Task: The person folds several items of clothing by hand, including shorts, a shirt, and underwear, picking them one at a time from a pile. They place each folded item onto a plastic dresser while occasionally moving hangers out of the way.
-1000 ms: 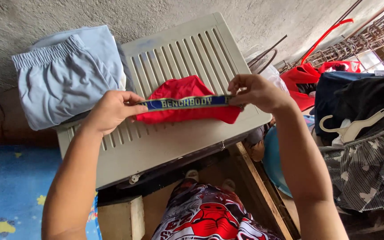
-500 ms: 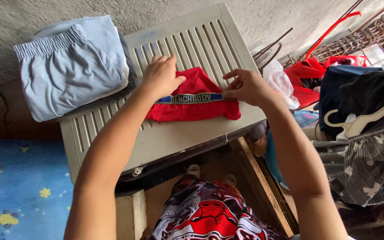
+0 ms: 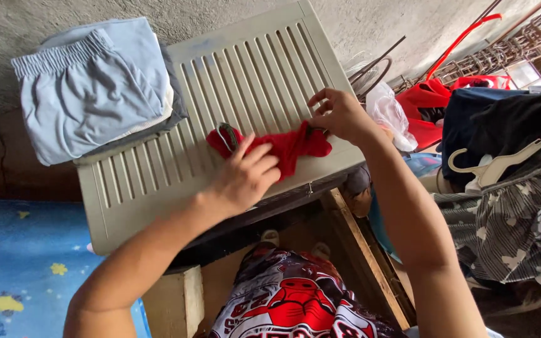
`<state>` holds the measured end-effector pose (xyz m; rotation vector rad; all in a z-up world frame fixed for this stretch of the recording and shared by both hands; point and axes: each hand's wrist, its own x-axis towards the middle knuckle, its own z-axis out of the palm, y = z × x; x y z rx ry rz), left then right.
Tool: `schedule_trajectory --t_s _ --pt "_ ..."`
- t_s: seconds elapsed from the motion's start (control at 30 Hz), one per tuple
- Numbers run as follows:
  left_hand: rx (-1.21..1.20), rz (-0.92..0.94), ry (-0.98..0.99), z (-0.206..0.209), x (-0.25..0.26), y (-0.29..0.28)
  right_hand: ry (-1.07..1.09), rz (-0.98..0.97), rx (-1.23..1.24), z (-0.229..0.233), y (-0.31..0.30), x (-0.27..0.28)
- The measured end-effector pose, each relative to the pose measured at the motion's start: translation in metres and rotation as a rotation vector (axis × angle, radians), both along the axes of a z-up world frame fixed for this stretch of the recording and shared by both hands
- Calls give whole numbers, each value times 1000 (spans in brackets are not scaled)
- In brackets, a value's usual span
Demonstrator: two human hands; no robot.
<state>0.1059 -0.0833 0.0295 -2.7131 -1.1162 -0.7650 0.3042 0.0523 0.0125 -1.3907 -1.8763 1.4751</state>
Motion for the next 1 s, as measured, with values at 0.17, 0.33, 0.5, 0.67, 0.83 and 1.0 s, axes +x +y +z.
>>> schedule_trajectory --t_s 0.17,0.33,0.5,0.67,0.83,1.0 --pt "-65 66 -22 -33 1 -21 529 -118 -176 -27 7 0" --pt "-106 91 -57 -32 2 -25 670 -154 -50 13 -48 -46" --pt "-464 109 -196 -37 -13 -37 151 117 557 8 -98 -78" --pt "-160 595 -499 -27 -47 -19 46 231 793 -11 -106 -80" --pt "-114 729 -353 -39 -57 -5 -177 333 1040 -1 -115 -81" --pt "-479 522 -977 -15 -31 -5 -231 367 1095 -18 -112 -73"
